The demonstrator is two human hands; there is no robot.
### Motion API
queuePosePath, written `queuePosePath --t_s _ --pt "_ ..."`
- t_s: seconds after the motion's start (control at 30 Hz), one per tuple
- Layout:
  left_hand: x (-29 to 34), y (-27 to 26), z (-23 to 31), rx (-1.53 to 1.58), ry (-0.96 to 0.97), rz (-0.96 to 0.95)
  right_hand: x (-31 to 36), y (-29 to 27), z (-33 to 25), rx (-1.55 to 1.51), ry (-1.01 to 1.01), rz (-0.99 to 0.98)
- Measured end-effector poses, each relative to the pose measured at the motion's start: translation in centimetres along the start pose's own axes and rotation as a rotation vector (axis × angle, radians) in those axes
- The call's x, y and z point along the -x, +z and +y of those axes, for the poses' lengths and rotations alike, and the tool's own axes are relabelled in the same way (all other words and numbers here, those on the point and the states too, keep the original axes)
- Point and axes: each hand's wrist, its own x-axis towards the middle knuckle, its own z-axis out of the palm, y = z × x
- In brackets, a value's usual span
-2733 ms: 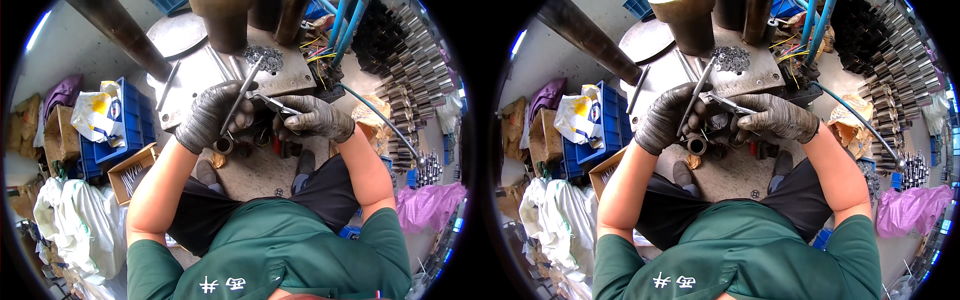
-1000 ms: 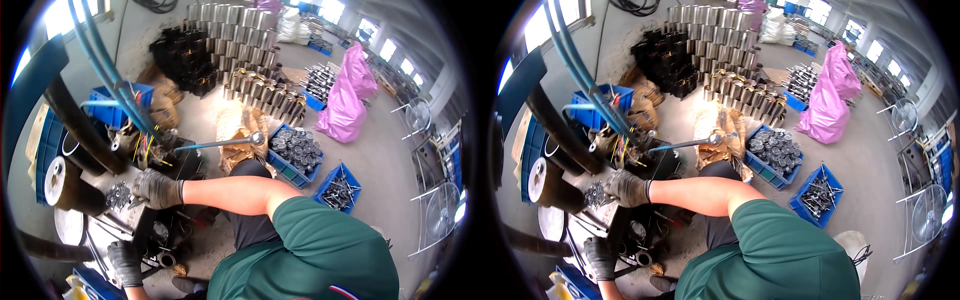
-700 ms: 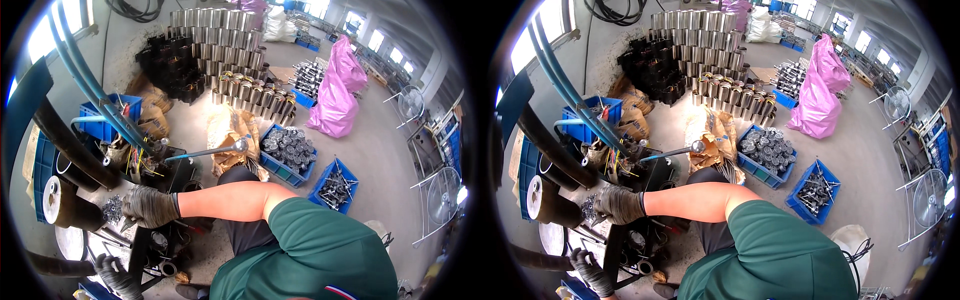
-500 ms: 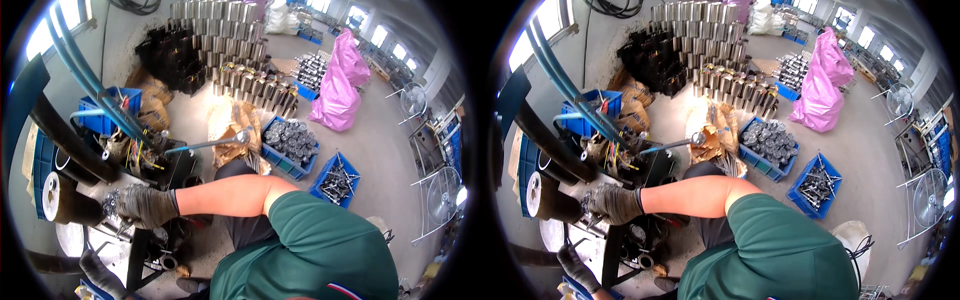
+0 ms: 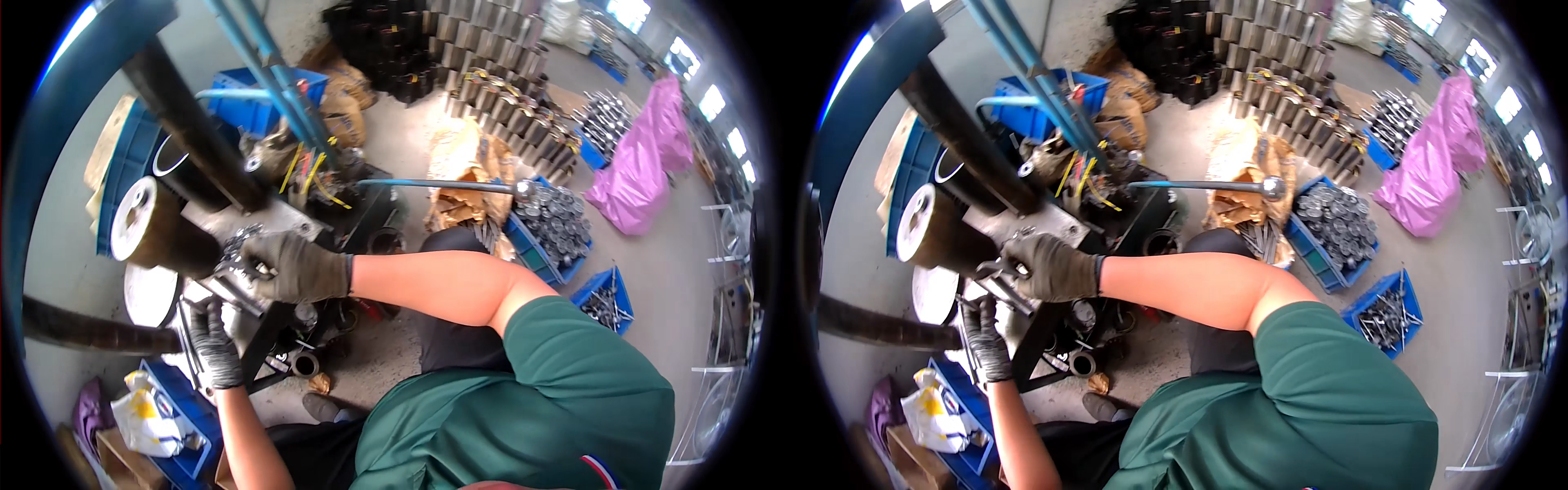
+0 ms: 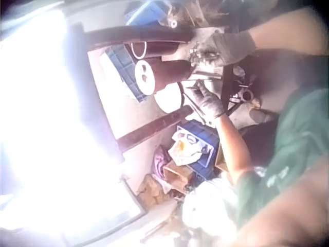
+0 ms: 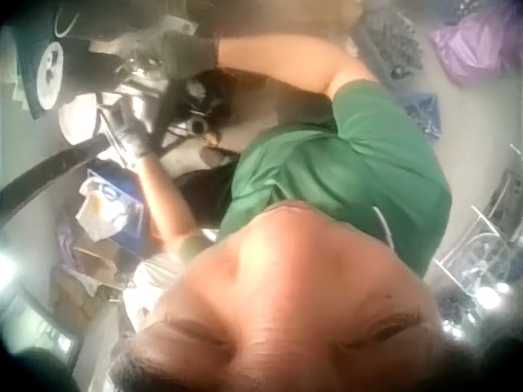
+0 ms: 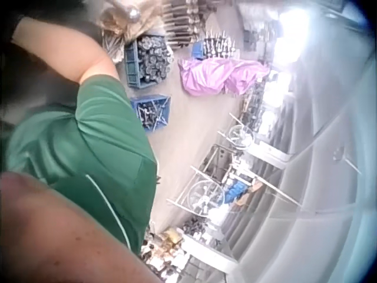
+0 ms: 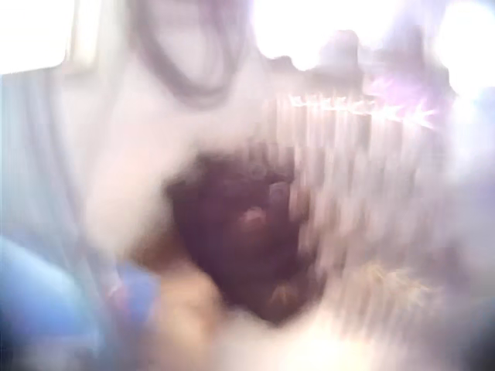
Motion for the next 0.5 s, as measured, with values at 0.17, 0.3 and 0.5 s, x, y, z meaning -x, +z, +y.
queuePosePath --t_s 0.17,0.3,0.5 --pt "2.9 3.5 3.9 0.28 -0.094 -0.114 0.4 1.5 1.0 -0.235 0.229 -0.046" --pt "4.0 4.7 5.8 0.355 -0.135 -0.125 0.5 2.6 1.3 -0.513 0.462 -0.16" --pt "3.3 3.4 6.4 0.461 -0.318 -0.15 0.8 3.6 2.3 -0.493 0.564 -0.109"
